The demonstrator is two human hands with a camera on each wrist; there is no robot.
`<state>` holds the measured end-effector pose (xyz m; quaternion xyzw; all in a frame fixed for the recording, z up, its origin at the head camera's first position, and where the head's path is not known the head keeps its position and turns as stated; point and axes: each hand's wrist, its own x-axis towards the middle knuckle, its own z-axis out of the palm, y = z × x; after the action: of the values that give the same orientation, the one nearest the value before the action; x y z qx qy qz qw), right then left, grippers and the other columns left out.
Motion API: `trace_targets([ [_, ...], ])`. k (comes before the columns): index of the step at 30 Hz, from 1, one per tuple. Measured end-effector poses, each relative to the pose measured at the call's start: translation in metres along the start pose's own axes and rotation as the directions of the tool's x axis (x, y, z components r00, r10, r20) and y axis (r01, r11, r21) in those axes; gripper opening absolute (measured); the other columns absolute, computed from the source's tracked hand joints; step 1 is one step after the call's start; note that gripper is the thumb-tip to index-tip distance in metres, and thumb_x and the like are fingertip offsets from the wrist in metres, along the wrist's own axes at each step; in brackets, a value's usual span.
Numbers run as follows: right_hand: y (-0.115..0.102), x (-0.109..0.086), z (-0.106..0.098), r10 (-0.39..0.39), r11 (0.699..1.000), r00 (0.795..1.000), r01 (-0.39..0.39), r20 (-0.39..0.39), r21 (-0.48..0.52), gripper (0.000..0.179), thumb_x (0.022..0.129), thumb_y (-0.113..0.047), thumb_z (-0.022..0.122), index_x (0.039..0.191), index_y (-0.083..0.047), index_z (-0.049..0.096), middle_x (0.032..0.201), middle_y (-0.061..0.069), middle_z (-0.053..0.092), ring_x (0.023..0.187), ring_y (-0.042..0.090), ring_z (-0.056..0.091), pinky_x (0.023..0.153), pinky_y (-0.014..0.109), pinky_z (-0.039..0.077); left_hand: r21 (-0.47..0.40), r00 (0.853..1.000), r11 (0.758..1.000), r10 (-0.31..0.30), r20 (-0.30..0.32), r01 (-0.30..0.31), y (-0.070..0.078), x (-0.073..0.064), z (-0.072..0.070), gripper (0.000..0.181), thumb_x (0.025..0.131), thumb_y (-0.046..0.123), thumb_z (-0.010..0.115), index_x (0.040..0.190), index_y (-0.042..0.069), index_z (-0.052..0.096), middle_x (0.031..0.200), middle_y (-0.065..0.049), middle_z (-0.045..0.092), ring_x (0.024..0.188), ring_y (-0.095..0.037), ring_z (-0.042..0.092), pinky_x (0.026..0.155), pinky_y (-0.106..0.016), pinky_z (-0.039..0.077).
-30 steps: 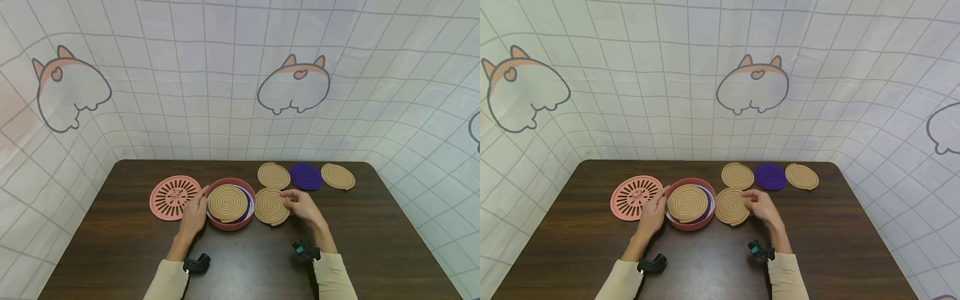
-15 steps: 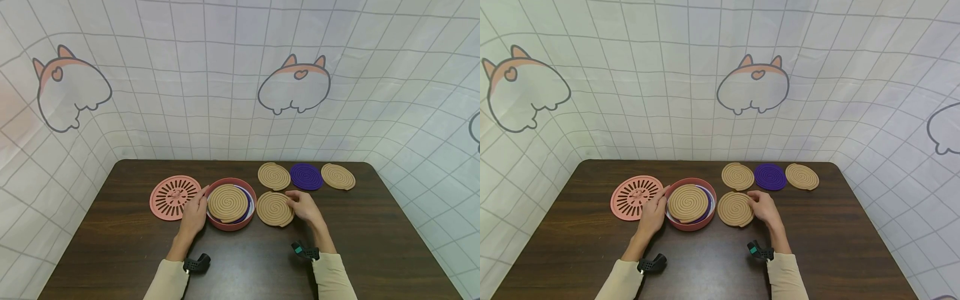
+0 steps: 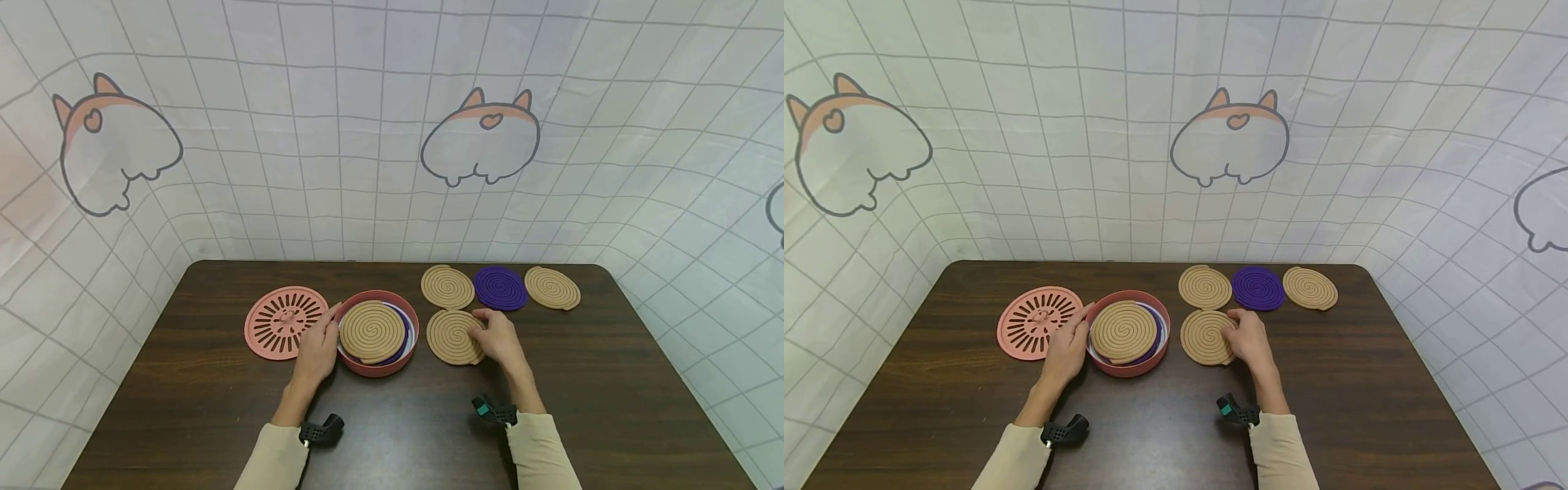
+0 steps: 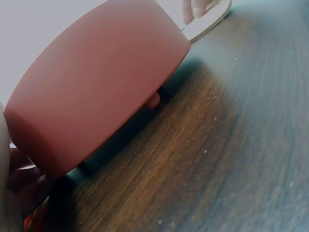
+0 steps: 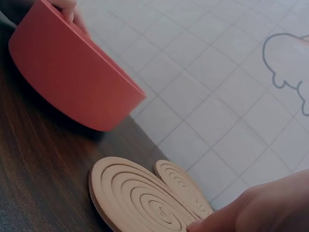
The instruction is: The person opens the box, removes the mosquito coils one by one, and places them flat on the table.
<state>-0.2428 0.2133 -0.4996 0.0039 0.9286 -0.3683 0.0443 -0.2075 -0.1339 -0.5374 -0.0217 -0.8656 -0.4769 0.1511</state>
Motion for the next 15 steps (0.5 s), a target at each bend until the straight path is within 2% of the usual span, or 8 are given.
trace_targets([
  [7, 0.0, 0.0013, 0.003, -0.039, 0.997, 0.997, 0.034, -0.06, -0.074, 0.042, 0.089, -0.003, 0.064, 0.128, 0.01, 0.061, 0.131, 0.031, 0.06, 0.127, 0.046, 0.054, 0.105, 0.055, 0.044, -0.002, 1.0, 1.0, -0.003, 0.004, 0.003, -0.0001, 0.0001, 0.0001, 0.043, 0.104, 0.017, 0.038, 0.142, 0.012, 0.058, 0.059, 0.002, 0.038, 0.047, -0.005, 0.025, 0.051, -0.026, 0.03],
  [15, -0.0015, -0.001, 0.0055, -0.035, 0.991, 0.994, 0.021, -0.106, -0.129, 0.039, 0.087, -0.004, 0.065, 0.124, 0.011, 0.064, 0.127, 0.035, 0.057, 0.126, 0.056, 0.047, 0.106, 0.06, 0.039, -0.008, 1.0, 1.0, 0.0, 0.0, 0.0, 0.0003, -0.0001, -0.0001, 0.043, 0.104, 0.016, 0.038, 0.141, 0.011, 0.059, 0.056, 0.003, 0.037, 0.045, -0.005, 0.025, 0.047, -0.025, 0.028],
])
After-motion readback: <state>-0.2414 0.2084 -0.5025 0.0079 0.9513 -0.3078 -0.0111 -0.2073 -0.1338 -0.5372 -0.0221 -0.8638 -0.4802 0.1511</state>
